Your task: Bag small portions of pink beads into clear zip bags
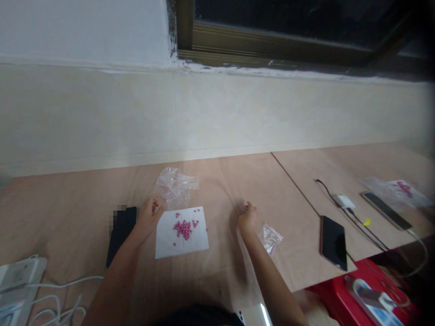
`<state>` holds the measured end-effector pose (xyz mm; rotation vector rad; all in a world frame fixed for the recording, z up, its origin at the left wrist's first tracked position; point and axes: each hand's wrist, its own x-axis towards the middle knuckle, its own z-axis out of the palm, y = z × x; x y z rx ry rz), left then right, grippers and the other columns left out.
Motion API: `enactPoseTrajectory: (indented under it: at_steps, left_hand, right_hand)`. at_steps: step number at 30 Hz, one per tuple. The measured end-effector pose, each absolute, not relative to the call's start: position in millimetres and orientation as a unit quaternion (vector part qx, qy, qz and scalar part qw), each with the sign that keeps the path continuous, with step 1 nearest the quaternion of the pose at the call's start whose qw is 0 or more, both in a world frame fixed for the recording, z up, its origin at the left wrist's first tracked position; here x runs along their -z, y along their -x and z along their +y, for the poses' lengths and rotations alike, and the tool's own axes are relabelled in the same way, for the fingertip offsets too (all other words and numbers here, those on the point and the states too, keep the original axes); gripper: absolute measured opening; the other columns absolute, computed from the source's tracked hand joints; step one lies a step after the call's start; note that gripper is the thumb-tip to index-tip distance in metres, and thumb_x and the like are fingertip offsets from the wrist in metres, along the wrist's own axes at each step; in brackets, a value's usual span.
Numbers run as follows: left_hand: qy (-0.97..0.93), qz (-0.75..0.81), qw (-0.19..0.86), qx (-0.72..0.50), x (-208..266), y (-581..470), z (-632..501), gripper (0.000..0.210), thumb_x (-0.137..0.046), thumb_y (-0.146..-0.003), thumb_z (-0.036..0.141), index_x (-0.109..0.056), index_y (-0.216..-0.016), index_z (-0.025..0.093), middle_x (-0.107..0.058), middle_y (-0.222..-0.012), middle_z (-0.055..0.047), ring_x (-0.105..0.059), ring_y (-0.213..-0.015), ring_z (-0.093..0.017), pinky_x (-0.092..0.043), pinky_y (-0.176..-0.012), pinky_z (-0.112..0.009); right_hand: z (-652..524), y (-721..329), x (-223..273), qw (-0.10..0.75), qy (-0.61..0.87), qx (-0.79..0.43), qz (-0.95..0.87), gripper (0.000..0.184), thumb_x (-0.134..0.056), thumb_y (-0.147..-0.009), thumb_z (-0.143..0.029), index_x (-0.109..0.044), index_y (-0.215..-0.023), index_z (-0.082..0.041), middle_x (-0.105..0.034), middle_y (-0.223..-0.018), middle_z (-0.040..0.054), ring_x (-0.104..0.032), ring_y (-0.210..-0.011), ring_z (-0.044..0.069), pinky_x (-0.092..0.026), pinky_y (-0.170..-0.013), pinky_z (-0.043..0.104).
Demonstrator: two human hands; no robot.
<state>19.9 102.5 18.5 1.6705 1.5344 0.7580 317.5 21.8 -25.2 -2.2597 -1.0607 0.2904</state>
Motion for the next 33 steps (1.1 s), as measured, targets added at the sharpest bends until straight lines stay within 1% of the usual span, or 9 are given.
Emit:
enactPoseTrajectory:
  at_steps: [4, 6, 9, 13, 17, 20, 23, 29, 33]
  left_hand:
    - [-0.627, 0.521, 0.509, -0.275, -40, -28, 68, 0.025, -0.044, -0.078, 0.037, -0.053, -0.087, 0.016, -0.055, -0.076, -0.002, -0.052, -0.069, -0.015, -0.041, -0.059, -0.024]
    - [-0.636, 0.477, 0.563, -0.224, -44, -40, 54, 0.026, -0.043, -0.08, 0.04, -0.054, -0.081, 0.016, -0.053, -0.07, 0.001, -0.049, -0.064, -0.012, -0.039, -0.057, -0.022]
    - [-0.623, 0.428, 0.624, -0.2, -39, -58, 41, 0.032, -0.04, -0.081, 0.043, -0.051, -0.072, 0.015, -0.046, -0.062, 0.003, -0.042, -0.053, -0.008, -0.035, -0.051, -0.02]
    - [-0.588, 0.417, 0.663, -0.202, -31, -60, 32, 0.028, -0.045, -0.078, 0.042, -0.047, -0.071, 0.016, -0.039, -0.056, 0.006, -0.036, -0.048, -0.007, -0.029, -0.046, -0.018]
    - [-0.595, 0.44, 0.645, -0.192, -37, -49, 27, 0.025, -0.049, -0.076, 0.039, -0.047, -0.068, 0.015, -0.041, -0.054, 0.007, -0.037, -0.048, -0.007, -0.029, -0.046, -0.018]
    - [-0.614, 0.455, 0.625, -0.158, -44, -47, 20, 0.025, -0.05, -0.076, 0.037, -0.046, -0.064, 0.015, -0.043, -0.054, 0.006, -0.038, -0.047, -0.007, -0.029, -0.044, -0.018]
    - [-0.633, 0.441, 0.625, -0.12, -47, -50, 13, 0.025, -0.05, -0.076, 0.035, -0.047, -0.061, 0.015, -0.047, -0.055, 0.005, -0.041, -0.046, -0.007, -0.031, -0.042, -0.017]
    - [-0.613, 0.402, 0.671, -0.11, -44, -47, 7, 0.025, -0.049, -0.077, 0.036, -0.05, -0.064, 0.015, -0.052, -0.055, 0.004, -0.052, -0.05, -0.01, -0.04, -0.049, -0.02]
    - [-0.595, 0.4, 0.687, -0.12, -44, -46, 5, 0.026, -0.048, -0.078, 0.038, -0.05, -0.064, 0.015, -0.055, -0.054, 0.003, -0.054, -0.052, -0.011, -0.043, -0.052, -0.022]
  right_hand:
    - [14, -292, 22, 0.404, 0.791, -0.17, -0.426, 0.026, -0.042, -0.078, -0.018, -0.061, -0.093, -0.012, -0.064, -0.089, 0.012, -0.059, -0.084, 0.02, -0.047, -0.075, 0.034]
    - [5, -269, 10, 0.47, 0.712, -0.223, -0.472, 0.024, -0.042, -0.076, -0.016, -0.063, -0.087, -0.015, -0.066, -0.087, 0.0082, -0.061, -0.083, 0.019, -0.046, -0.079, 0.035]
    - [-9, -234, -12, 0.492, 0.613, -0.28, -0.551, 0.021, -0.047, -0.074, -0.014, -0.065, -0.082, -0.022, -0.068, -0.079, 0.0017, -0.062, -0.077, 0.016, -0.038, -0.092, 0.04]
    - [-23, -209, -33, 0.475, 0.553, -0.344, -0.591, 0.025, -0.047, -0.073, -0.01, -0.065, -0.083, -0.025, -0.068, -0.081, -0.0009, -0.062, -0.08, 0.014, -0.034, -0.096, 0.041]
    - [-28, -208, -45, 0.438, 0.571, -0.375, -0.584, 0.02, -0.054, -0.07, -0.013, -0.063, -0.087, -0.021, -0.065, -0.088, 0.0038, -0.057, -0.087, 0.017, -0.041, -0.086, 0.035]
    - [-27, -207, -49, 0.397, 0.6, -0.395, -0.57, 0.009, -0.056, -0.072, -0.022, -0.061, -0.077, -0.017, -0.063, -0.076, 0.0038, -0.057, -0.076, 0.016, -0.044, -0.07, 0.028]
    - [-24, -205, -47, 0.348, 0.585, -0.463, -0.568, 0.017, -0.052, -0.076, -0.028, -0.057, -0.064, -0.016, -0.058, -0.06, 0.0003, -0.053, -0.058, 0.012, -0.041, -0.056, 0.023]
    - [-19, -209, -44, 0.319, 0.537, -0.544, -0.561, 0.02, -0.052, -0.075, -0.022, -0.052, -0.057, -0.016, -0.053, -0.051, -0.0027, -0.048, -0.05, 0.009, -0.038, -0.049, 0.02]
    - [-18, -211, -46, 0.303, 0.535, -0.552, -0.564, 0.018, -0.052, -0.073, -0.019, -0.052, -0.055, -0.016, -0.052, -0.05, -0.0029, -0.048, -0.048, 0.009, -0.036, -0.047, 0.02]
